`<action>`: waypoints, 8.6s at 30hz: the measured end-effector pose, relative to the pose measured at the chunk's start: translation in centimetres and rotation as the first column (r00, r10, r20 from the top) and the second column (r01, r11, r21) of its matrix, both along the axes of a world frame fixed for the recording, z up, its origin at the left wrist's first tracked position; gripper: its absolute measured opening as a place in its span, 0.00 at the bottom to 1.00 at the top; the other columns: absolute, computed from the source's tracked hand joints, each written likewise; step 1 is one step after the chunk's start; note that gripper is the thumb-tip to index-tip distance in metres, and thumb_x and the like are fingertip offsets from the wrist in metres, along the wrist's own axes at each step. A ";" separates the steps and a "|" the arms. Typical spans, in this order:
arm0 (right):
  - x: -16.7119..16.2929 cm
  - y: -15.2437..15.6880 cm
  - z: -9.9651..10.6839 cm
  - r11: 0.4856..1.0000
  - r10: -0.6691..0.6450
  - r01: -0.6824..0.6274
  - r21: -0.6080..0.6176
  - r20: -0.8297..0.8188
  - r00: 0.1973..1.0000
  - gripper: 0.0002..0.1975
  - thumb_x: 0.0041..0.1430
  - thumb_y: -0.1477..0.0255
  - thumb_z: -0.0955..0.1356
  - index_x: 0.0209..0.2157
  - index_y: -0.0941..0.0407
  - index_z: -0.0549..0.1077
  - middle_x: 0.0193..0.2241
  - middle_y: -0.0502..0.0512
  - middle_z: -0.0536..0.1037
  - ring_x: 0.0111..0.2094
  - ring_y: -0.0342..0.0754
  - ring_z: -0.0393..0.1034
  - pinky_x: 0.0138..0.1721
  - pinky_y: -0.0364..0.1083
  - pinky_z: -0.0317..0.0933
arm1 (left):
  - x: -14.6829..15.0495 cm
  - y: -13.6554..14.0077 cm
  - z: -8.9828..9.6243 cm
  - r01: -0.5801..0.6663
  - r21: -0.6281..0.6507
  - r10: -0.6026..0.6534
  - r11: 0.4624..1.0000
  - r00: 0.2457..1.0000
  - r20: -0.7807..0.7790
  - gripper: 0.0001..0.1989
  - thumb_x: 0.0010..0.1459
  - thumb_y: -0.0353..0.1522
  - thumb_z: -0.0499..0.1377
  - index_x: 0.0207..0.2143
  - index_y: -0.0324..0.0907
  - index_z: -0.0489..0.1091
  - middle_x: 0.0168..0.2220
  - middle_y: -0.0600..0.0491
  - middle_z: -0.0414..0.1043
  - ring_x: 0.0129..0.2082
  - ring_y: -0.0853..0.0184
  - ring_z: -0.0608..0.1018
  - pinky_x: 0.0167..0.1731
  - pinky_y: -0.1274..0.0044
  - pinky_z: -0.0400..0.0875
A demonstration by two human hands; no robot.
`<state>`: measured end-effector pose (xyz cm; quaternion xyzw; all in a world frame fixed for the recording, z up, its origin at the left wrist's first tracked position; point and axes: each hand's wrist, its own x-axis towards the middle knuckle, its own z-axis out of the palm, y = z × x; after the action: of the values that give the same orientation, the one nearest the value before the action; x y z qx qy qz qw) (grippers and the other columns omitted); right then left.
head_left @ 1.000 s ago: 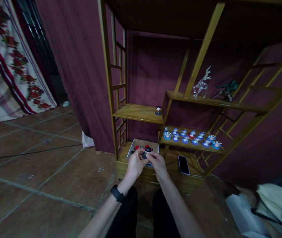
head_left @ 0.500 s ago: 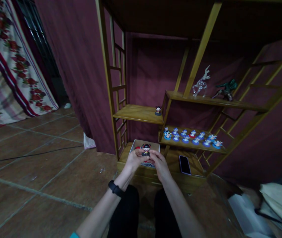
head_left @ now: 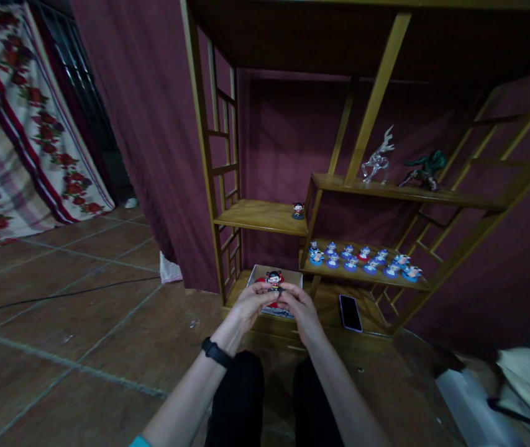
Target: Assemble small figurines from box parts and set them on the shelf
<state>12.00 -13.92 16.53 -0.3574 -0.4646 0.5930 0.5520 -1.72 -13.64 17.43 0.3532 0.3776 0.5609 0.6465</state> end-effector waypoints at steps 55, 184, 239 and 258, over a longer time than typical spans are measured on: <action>8.5 -5.2 -17.8 0.942 -0.320 -0.113 0.317 0.947 -0.013 0.18 0.59 0.74 0.54 0.38 0.54 0.73 0.37 0.57 0.75 0.42 0.50 0.68 0.47 0.47 0.52 | -3.7 2.1 8.0 -0.170 0.242 0.198 0.955 0.976 -0.094 0.18 0.35 0.26 0.69 0.32 0.36 0.69 0.29 0.52 0.74 0.27 0.73 0.76 0.31 0.81 0.69; 0.7 -4.4 -3.6 0.990 -0.015 -0.012 -0.143 -0.187 0.982 0.19 0.42 0.67 0.73 0.39 0.54 0.73 0.40 0.54 0.76 0.38 0.48 0.70 0.40 0.48 0.64 | 2.0 -5.6 -2.3 -0.084 0.002 0.084 0.996 0.996 -0.023 0.20 0.39 0.28 0.68 0.38 0.36 0.73 0.34 0.48 0.76 0.33 0.70 0.75 0.39 0.78 0.66; 2.8 0.4 -18.4 0.919 0.050 -0.148 -0.365 -0.264 0.963 0.14 0.32 0.75 0.74 0.28 0.56 0.74 0.30 0.48 0.76 0.38 0.46 0.70 0.49 0.52 0.59 | 1.6 -0.7 -18.0 -0.040 0.021 0.044 0.999 0.971 -0.234 0.21 0.32 0.29 0.69 0.34 0.36 0.70 0.32 0.50 0.74 0.34 0.67 0.74 0.42 0.72 0.65; 2.9 0.7 -18.8 0.914 0.050 -0.140 -0.381 -0.235 0.971 0.15 0.32 0.74 0.74 0.29 0.56 0.73 0.30 0.50 0.76 0.37 0.46 0.70 0.47 0.52 0.60 | 1.6 -1.0 -17.4 -0.020 0.024 0.026 1.000 0.955 -0.294 0.21 0.32 0.28 0.69 0.34 0.35 0.71 0.31 0.49 0.75 0.32 0.66 0.75 0.41 0.72 0.66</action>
<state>14.87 -13.19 -2.31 -0.3702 -0.2884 0.7366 0.4871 -0.12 -14.68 0.05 0.4349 0.4681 0.5134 0.5729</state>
